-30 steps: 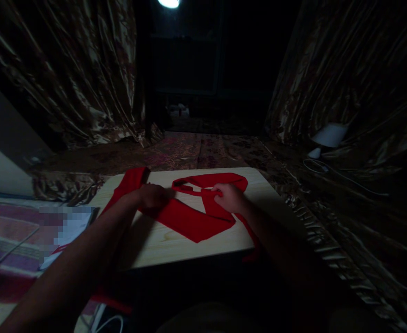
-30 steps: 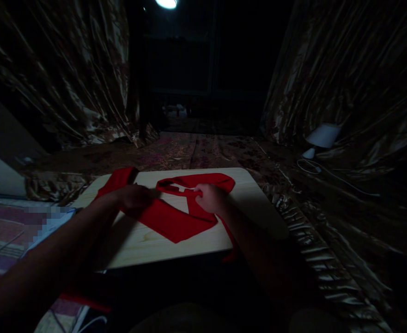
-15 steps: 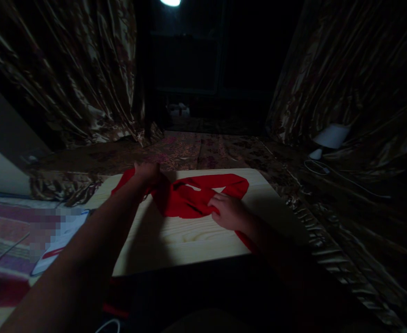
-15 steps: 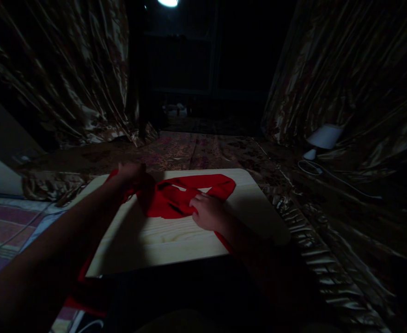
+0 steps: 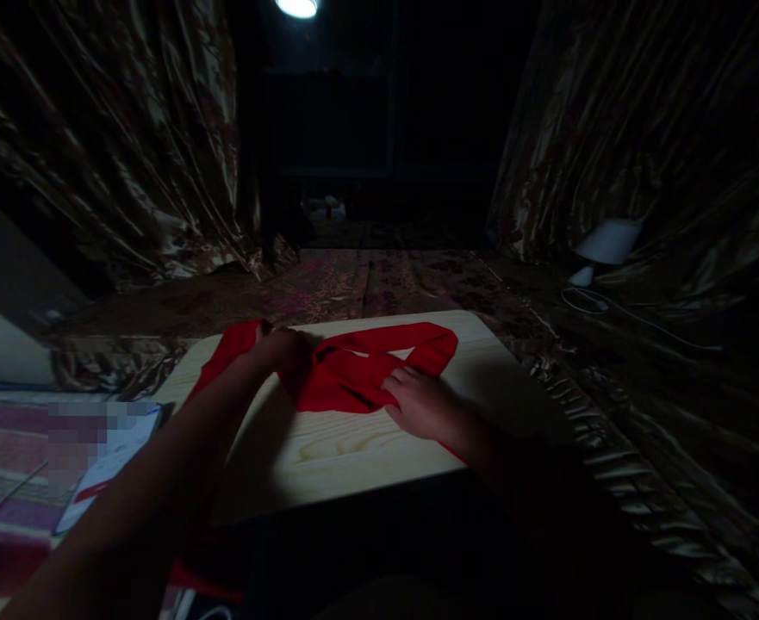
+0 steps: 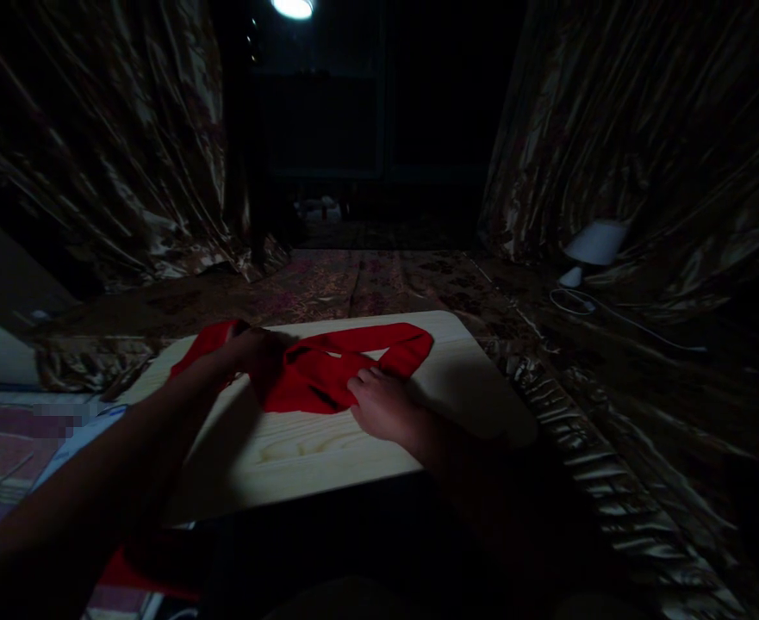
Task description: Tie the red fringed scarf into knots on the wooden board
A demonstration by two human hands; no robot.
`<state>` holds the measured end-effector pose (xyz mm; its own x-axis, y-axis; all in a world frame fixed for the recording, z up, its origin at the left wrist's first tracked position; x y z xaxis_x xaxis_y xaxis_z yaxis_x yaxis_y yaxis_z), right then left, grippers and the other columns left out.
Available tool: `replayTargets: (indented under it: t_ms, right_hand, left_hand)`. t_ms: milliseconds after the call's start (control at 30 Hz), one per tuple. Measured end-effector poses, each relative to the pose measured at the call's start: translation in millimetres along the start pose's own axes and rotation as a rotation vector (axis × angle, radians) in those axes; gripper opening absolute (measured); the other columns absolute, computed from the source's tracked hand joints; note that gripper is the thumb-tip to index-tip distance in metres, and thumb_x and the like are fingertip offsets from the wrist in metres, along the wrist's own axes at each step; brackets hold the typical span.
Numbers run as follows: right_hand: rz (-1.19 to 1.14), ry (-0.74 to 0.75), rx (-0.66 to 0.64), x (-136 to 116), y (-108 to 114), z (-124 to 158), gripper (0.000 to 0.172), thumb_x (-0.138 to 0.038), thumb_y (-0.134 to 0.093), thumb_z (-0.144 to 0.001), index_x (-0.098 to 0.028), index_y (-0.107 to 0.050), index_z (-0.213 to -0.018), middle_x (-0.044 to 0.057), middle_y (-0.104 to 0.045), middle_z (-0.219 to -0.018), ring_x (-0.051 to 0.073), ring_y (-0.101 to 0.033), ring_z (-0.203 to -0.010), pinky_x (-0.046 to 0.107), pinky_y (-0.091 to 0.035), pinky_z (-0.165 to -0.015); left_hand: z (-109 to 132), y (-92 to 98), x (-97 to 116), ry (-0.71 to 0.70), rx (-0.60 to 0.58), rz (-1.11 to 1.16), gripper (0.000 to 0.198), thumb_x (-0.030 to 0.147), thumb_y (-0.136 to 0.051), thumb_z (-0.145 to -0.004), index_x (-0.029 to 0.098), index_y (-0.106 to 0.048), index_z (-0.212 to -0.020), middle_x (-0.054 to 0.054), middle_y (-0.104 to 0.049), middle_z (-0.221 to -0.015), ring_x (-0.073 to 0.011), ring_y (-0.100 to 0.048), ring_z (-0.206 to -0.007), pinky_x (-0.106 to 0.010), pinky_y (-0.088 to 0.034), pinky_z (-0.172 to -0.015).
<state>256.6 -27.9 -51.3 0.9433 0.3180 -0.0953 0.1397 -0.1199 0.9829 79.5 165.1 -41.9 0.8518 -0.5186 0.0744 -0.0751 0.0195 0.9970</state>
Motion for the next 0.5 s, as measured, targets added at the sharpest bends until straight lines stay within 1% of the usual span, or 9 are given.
replayTargets:
  t_ms: [67, 133, 167, 233, 267, 333, 400, 500]
  right_hand:
    - [-0.023, -0.062, 0.021, 6, -2, -1, 0.020, -0.026, -0.056, -0.091, -0.018, -0.063, -0.107, 0.011, -0.063, -0.115, 0.024, -0.058, -0.110, 0.033, -0.046, -0.092]
    - [-0.051, -0.115, 0.026, 12, -5, -3, 0.021, -0.028, -0.055, -0.092, -0.019, -0.063, -0.108, 0.010, -0.064, -0.114, 0.023, -0.060, -0.106, 0.033, -0.046, -0.090]
    - [-0.065, -0.133, 0.030, 14, -6, -4, 0.021, -0.029, -0.054, -0.092, -0.019, -0.063, -0.109, 0.010, -0.064, -0.114, 0.023, -0.061, -0.105, 0.032, -0.046, -0.089]
    - [-0.082, -0.158, 0.057, 18, -5, -6, 0.022, -0.029, -0.053, -0.092, -0.020, -0.062, -0.110, 0.010, -0.065, -0.116, 0.022, -0.061, -0.103, 0.032, -0.046, -0.088]
    - [-0.086, -0.165, 0.074, 19, -3, -7, 0.022, -0.028, -0.053, -0.092, -0.020, -0.062, -0.110, 0.010, -0.065, -0.117, 0.022, -0.062, -0.103, 0.032, -0.046, -0.088]
    - [-0.087, -0.179, 0.110, 20, 2, -10, 0.021, -0.028, -0.052, -0.092, -0.020, -0.062, -0.108, 0.010, -0.065, -0.116, 0.022, -0.062, -0.102, 0.032, -0.046, -0.086]
    - [-0.089, -0.195, 0.135, 20, 7, -13, 0.020, -0.028, -0.052, -0.092, -0.020, -0.061, -0.108, 0.009, -0.066, -0.113, 0.022, -0.063, -0.099, 0.032, -0.046, -0.085]
    - [-0.089, -0.183, 0.174, 16, 14, -16, 0.020, -0.028, -0.053, -0.092, -0.020, -0.062, -0.107, 0.009, -0.067, -0.111, 0.022, -0.063, -0.100, 0.032, -0.046, -0.086]
  left_hand:
    - [23, 8.0, 20, -0.029, 0.051, -0.036, 0.032, 0.044, -0.059, -0.081, 0.017, -0.073, -0.091, -0.015, -0.074, -0.093, -0.0290, -0.067, -0.094, -0.033, -0.047, -0.082]
    - [50, 10.0, 51, -0.125, 0.077, -0.001, 0.037, 0.047, -0.052, -0.087, 0.018, -0.071, -0.099, -0.015, -0.073, -0.097, -0.0271, -0.068, -0.088, -0.033, -0.048, -0.077]
    - [63, 6.8, 69, -0.197, 0.063, 0.044, 0.040, 0.050, -0.052, -0.088, 0.019, -0.070, -0.106, -0.014, -0.073, -0.101, -0.0259, -0.068, -0.086, -0.032, -0.049, -0.075]
    - [88, -0.6, 103, -0.340, 0.061, 0.101, 0.050, 0.053, -0.057, -0.085, 0.023, -0.063, -0.125, -0.013, -0.069, -0.117, -0.0262, -0.067, -0.097, -0.032, -0.050, -0.078]
    - [97, -6.5, 115, -0.372, 0.058, 0.092, 0.053, 0.052, -0.060, -0.083, 0.023, -0.061, -0.128, -0.014, -0.068, -0.120, -0.0274, -0.067, -0.100, -0.033, -0.051, -0.079]
    - [107, -20.6, 134, -0.394, 0.049, 0.042, 0.043, 0.038, -0.059, -0.085, 0.020, -0.063, -0.124, -0.014, -0.069, -0.115, -0.0273, -0.067, -0.098, -0.034, -0.051, -0.080]
    - [110, -33.6, 150, -0.392, 0.048, -0.001, 0.034, 0.027, -0.055, -0.087, 0.018, -0.066, -0.118, -0.014, -0.070, -0.112, -0.0262, -0.068, -0.093, -0.035, -0.052, -0.079]
    - [116, -45.2, 181, -0.415, 0.076, 0.010, 0.027, 0.024, -0.048, -0.092, 0.016, -0.068, -0.108, -0.012, -0.071, -0.105, -0.0244, -0.068, -0.088, -0.035, -0.053, -0.079]
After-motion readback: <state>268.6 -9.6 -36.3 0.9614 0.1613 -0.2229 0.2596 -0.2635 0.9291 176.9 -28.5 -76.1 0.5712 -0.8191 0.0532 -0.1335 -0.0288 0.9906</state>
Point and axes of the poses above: each hand's wrist, its own z-axis away from the middle knuckle, its own y-axis out of the back of the hand, x = y × z, the point moved 9 cm from there along -z, towards the middle knuckle
